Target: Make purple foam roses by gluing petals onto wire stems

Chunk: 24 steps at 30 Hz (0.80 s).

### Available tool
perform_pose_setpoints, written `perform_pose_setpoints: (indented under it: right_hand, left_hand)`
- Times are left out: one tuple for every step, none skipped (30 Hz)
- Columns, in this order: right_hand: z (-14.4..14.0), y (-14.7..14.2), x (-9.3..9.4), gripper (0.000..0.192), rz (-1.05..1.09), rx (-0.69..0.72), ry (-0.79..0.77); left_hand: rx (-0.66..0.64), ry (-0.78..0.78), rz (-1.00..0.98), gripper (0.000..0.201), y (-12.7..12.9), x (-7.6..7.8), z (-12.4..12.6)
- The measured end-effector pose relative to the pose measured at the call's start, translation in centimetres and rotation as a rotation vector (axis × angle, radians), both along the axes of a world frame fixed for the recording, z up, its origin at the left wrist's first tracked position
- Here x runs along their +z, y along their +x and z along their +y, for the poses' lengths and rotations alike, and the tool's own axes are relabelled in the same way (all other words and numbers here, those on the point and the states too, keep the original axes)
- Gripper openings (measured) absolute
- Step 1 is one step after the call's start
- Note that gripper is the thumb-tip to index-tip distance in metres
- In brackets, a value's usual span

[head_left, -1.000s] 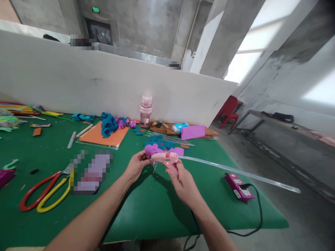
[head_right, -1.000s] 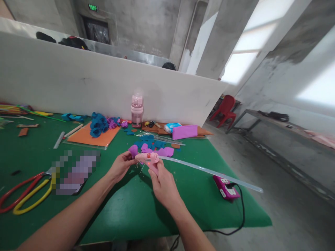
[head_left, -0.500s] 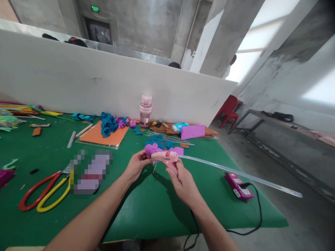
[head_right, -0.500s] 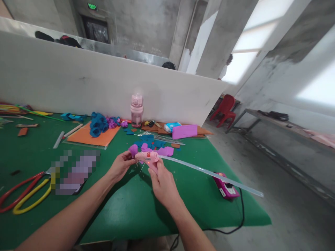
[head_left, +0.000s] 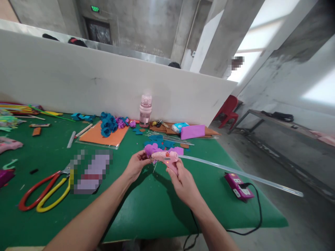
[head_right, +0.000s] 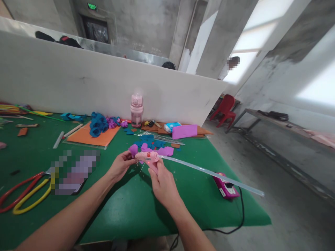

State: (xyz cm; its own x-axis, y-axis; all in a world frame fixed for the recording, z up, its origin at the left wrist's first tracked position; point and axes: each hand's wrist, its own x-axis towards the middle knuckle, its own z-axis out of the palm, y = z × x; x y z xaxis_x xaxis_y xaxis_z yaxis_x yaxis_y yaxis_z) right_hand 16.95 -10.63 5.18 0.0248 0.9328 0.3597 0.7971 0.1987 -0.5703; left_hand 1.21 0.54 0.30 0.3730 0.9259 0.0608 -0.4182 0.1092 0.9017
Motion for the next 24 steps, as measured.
perform_pose_setpoints:
  right_hand:
    - [0.0, 0.0, 0.0, 0.038, 0.001, -0.002, -0.01]
    - [0.0, 0.0, 0.0, 0.038, 0.003, -0.004, -0.017]
    - [-0.1, 0.0, 0.0, 0.038, 0.007, -0.005, -0.023]
    - [-0.1, 0.1, 0.0, 0.037, 0.018, -0.006, -0.027]
    - [-0.2, 0.1, 0.0, 0.037, 0.04, -0.01, -0.03]
    - [-0.2, 0.2, 0.0, 0.036, 0.07, -0.015, -0.035]
    - [-0.3, 0.2, 0.0, 0.035, 0.11, -0.017, -0.045]
    - [-0.3, 0.2, 0.0, 0.034, 0.16, -0.014, -0.06]
    - [-0.3, 0.3, 0.0, 0.033, 0.22, -0.006, -0.079]
    - [-0.3, 0.3, 0.1, 0.032, 0.288, 0.008, -0.102]
    - [-0.3, 0.2, 0.1, 0.03, 0.361, 0.028, -0.126]
    - [-0.2, 0.2, 0.2, 0.029, 0.437, 0.048, -0.147]
    - [-0.2, 0.2, 0.3, 0.029, 0.515, 0.064, -0.162]
    - [-0.1, 0.1, 0.3, 0.029, 0.588, 0.074, -0.174]
    - [-0.1, 0.0, 0.4, 0.03, 0.653, 0.082, -0.182]
    - [-0.1, -0.1, 0.4, 0.03, 0.707, 0.085, -0.185]
    - [-0.1, -0.1, 0.3, 0.031, 0.744, 0.083, -0.183]
    - [-0.2, -0.2, 0.3, 0.031, 0.761, 0.079, -0.177]
    - [-0.2, -0.2, 0.2, 0.031, 0.757, 0.077, -0.17]
    - [-0.3, -0.3, 0.0, 0.03, 0.731, 0.074, -0.163]
    - [-0.4, -0.4, -0.1, 0.03, 0.687, 0.068, -0.156]
    - [-0.5, -0.4, -0.3, 0.029, 0.63, 0.057, -0.151]
    - [-0.6, -0.5, -0.5, 0.028, 0.566, 0.045, -0.147]
    - [-0.6, -0.7, -0.7, 0.028, 0.501, 0.029, -0.138]
  left_hand:
    - [-0.002, -0.001, 0.001, 0.035, 0.0, 0.0, 0.0]
    - [-0.002, -0.003, 0.0, 0.035, 0.0, 0.0, 0.0]
    - [-0.003, -0.007, -0.001, 0.035, 0.0, 0.0, 0.0]
    - [-0.004, -0.011, -0.001, 0.035, 0.0, 0.0, 0.0]
    - [-0.004, -0.012, 0.0, 0.034, 0.0, 0.0, 0.0]
    - [-0.003, -0.011, 0.002, 0.033, 0.0, 0.0, 0.0]
    - [-0.004, -0.008, 0.006, 0.032, 0.0, 0.0, 0.0]
    - [-0.004, -0.004, 0.01, 0.031, 0.0, 0.0, 0.0]
    - [-0.005, 0.0, 0.012, 0.03, 0.0, 0.0, 0.0]
    - [-0.006, 0.003, 0.012, 0.029, 0.0, 0.0, 0.0]
    - [-0.009, 0.003, 0.011, 0.03, 0.0, 0.0, 0.1]
    - [-0.012, -0.001, 0.008, 0.03, 0.0, -0.1, 0.1]
    - [-0.013, -0.007, 0.006, 0.031, 0.0, -0.1, 0.1]
    - [-0.013, -0.015, 0.004, 0.032, 0.0, -0.1, 0.1]
    - [-0.013, -0.027, 0.003, 0.033, 0.0, -0.1, 0.1]
    - [-0.011, -0.04, 0.002, 0.033, 0.0, -0.1, 0.1]
    - [-0.011, -0.051, 0.001, 0.033, 0.0, -0.1, 0.1]
    - [-0.014, -0.058, -0.004, 0.033, 0.0, -0.1, 0.1]
    - [-0.017, -0.062, -0.01, 0.032, 0.0, -0.1, 0.1]
    - [-0.019, -0.064, -0.016, 0.032, 0.0, -0.1, 0.1]
    - [-0.018, -0.066, -0.023, 0.031, 0.0, -0.1, 0.2]
    - [-0.013, -0.07, -0.031, 0.03, 0.0, -0.2, 0.2]
    - [-0.006, -0.077, -0.037, 0.03, 0.0, -0.2, 0.2]
    - [0.003, -0.086, -0.043, 0.029, 0.0, -0.3, 0.3]
